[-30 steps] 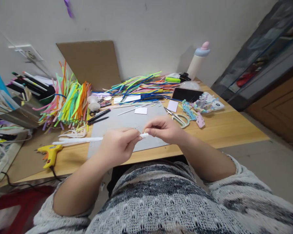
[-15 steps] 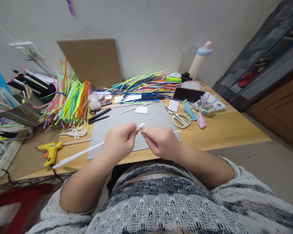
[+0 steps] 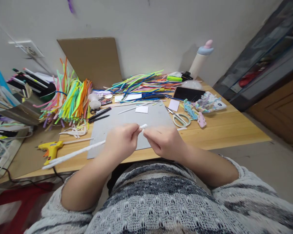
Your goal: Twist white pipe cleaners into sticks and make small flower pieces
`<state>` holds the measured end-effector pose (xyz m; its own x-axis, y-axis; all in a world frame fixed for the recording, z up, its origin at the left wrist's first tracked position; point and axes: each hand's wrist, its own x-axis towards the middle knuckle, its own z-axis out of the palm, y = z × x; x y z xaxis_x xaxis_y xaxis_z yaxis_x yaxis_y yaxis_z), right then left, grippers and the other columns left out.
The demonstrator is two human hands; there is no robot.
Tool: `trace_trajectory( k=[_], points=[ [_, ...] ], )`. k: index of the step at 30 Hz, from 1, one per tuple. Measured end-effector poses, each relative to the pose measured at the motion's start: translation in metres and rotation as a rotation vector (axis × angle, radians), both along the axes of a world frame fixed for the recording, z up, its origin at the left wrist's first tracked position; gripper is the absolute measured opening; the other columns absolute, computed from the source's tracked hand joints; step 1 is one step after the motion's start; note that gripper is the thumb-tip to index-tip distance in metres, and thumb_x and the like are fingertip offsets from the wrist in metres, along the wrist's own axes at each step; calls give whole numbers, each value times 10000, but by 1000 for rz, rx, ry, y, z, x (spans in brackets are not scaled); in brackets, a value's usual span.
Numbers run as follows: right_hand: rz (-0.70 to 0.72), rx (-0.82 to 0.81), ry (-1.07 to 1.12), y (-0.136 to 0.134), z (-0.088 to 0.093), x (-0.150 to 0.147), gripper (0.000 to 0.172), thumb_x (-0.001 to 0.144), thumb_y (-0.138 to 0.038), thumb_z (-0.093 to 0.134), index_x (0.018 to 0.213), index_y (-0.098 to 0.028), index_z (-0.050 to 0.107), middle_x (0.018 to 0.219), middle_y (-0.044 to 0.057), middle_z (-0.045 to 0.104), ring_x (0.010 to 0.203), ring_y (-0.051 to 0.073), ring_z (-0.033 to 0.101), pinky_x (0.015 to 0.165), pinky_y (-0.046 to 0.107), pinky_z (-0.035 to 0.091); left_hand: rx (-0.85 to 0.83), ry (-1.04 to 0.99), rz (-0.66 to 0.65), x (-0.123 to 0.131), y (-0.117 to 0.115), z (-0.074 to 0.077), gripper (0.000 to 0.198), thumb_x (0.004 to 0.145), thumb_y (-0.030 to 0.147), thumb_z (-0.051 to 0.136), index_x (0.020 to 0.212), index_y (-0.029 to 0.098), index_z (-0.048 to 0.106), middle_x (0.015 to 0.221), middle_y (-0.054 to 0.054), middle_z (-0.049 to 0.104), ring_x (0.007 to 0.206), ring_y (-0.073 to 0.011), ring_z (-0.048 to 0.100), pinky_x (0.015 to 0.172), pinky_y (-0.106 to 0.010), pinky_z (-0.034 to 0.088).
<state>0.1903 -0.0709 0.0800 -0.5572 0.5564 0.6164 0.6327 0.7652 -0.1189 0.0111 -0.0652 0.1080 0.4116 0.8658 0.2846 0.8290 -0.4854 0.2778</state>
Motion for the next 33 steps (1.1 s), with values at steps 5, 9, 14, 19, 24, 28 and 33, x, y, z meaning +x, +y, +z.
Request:
trace_trajectory(
  k=[5, 9, 14, 19, 24, 28, 33],
  points=[
    [-7, 8, -12, 4, 21, 10, 184, 860, -220, 438, 793, -168, 601, 652, 21, 613, 606, 127, 514, 549, 260, 293, 130, 173, -76, -1, -3, 7, 259, 883, 277, 407, 703, 176, 562, 658, -25, 605, 557, -130, 490, 483, -264, 187],
    [85, -126, 61, 21, 32, 14, 160, 855, -222, 481, 804, -166, 622, 732, 19, 658, 667, 118, 560, 598, 238, 338, 138, 217, -186, -6, -3, 10, 242, 877, 268, 420, 700, 181, 560, 627, -14, 582, 542, -122, 472, 486, -265, 188],
    [334, -442, 310, 37, 20, 6, 158, 849, -253, 530, 774, -148, 621, 653, -9, 610, 598, 76, 520, 563, 191, 364, 67, -29, -226, -10, -1, 9, 294, 894, 282, 404, 655, 162, 524, 587, -3, 523, 539, -104, 429, 504, -238, 256],
    [217, -250, 384, 21, -1, -7, 182, 861, -219, 495, 734, -151, 606, 576, -21, 531, 534, 71, 433, 532, 202, 334, -1, -174, -114, -9, 3, 7, 257, 889, 285, 427, 709, 162, 563, 576, 11, 519, 539, -98, 429, 515, -220, 276],
    [145, -104, 297, 8, 0, -5, 133, 857, -171, 478, 809, -149, 600, 691, 21, 628, 597, 91, 514, 574, 216, 373, 4, -165, -75, -7, 3, 8, 270, 880, 292, 433, 683, 160, 561, 550, 20, 493, 518, -93, 401, 506, -218, 264],
    [140, -58, 264, 8, 4, -1, 117, 852, -166, 486, 846, -153, 603, 710, 22, 647, 615, 99, 545, 580, 222, 382, -20, -180, -95, -7, 2, 12, 262, 872, 278, 443, 676, 157, 568, 541, 26, 491, 517, -88, 404, 506, -208, 273],
    [150, -46, 234, 7, 6, 1, 123, 841, -142, 486, 856, -161, 607, 710, 8, 645, 619, 94, 547, 576, 227, 369, -97, -291, -149, -7, 4, 17, 264, 855, 248, 455, 639, 148, 569, 495, 45, 442, 479, -74, 372, 482, -191, 281]
  ],
)
